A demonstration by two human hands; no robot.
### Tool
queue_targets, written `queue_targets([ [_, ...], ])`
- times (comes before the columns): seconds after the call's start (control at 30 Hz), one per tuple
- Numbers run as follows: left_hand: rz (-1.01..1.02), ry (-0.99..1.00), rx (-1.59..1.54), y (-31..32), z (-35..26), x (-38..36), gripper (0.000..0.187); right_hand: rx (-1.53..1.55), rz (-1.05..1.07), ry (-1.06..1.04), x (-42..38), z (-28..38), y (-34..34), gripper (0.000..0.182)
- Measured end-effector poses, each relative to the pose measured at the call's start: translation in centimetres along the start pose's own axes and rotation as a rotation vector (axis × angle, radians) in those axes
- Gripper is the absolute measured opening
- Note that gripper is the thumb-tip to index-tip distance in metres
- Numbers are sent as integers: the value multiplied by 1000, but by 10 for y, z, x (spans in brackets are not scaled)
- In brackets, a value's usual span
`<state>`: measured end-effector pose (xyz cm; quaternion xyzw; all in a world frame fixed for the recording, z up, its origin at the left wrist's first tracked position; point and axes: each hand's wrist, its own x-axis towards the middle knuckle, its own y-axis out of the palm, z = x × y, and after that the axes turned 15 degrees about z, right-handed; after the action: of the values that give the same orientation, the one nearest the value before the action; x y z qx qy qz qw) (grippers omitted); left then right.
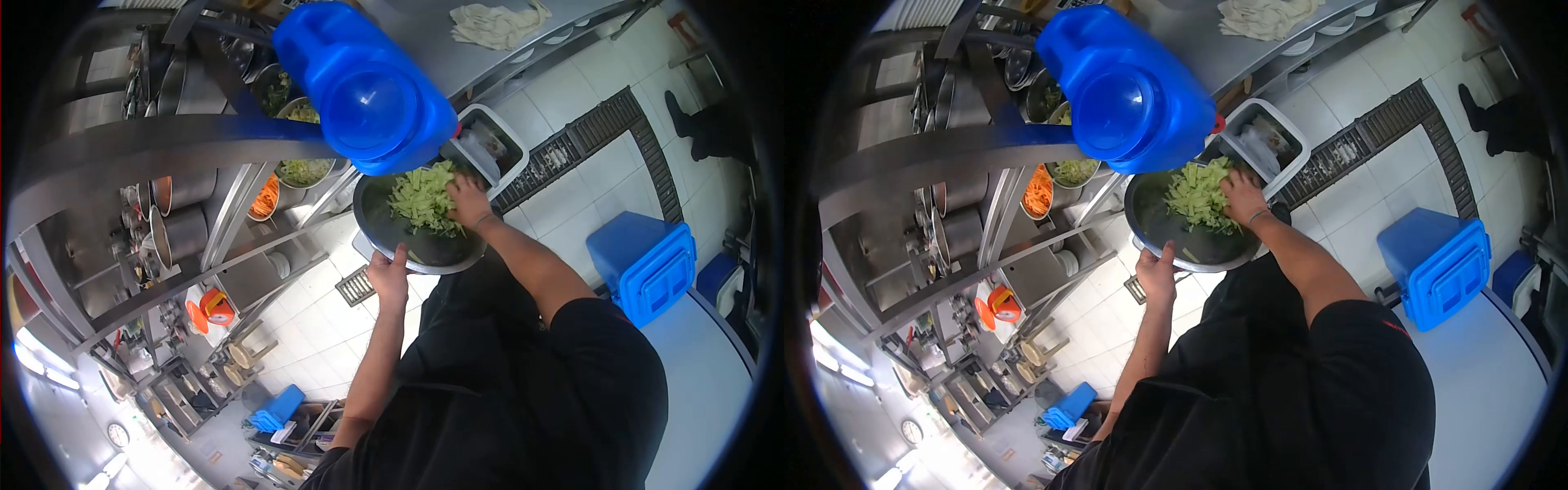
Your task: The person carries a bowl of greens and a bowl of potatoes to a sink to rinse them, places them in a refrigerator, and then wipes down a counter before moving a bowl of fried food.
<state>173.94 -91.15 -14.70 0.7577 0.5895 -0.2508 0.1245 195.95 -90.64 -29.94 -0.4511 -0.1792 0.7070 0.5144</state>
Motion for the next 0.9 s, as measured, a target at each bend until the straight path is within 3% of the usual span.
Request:
queue_targets([
  [0.07, -1, -23, 31, -1, -2, -2, 11, 135, -86, 170, 7, -10, 10, 57],
  [0.1, -4, -21, 19, -1, -2, -2, 11, 195, -10, 240, 11, -11, 7, 53],
  [0.2, -6, -15, 0, -2, 0, -1, 11, 137, -137, 117, 22, 1, 5, 58],
  [0.37, 0, -28, 34, -3, -1, -4, 15, -106, -38, -483, 53, 63, 6, 66],
  [0.47, 10, 24, -20, 1, -3, -6, 14, -233, 36, -608, 75, 77, 31, 67],
  [0.6, -95, 65, 139, -2, 8, -1, 12, -549, 157, -513, 81, 62, 34, 46],
  [0.7, -171, 83, 193, -2, 8, 0, 10, -617, 201, -421, 75, 33, 32, 38],
  [0.8, -128, 49, 224, -7, 12, 2, 8, -652, 168, -318, 69, 5, 20, 32],
  [0.9, -142, 64, 162, -5, 15, 4, 7, -687, 100, -89, 96, -28, 45, 32],
])
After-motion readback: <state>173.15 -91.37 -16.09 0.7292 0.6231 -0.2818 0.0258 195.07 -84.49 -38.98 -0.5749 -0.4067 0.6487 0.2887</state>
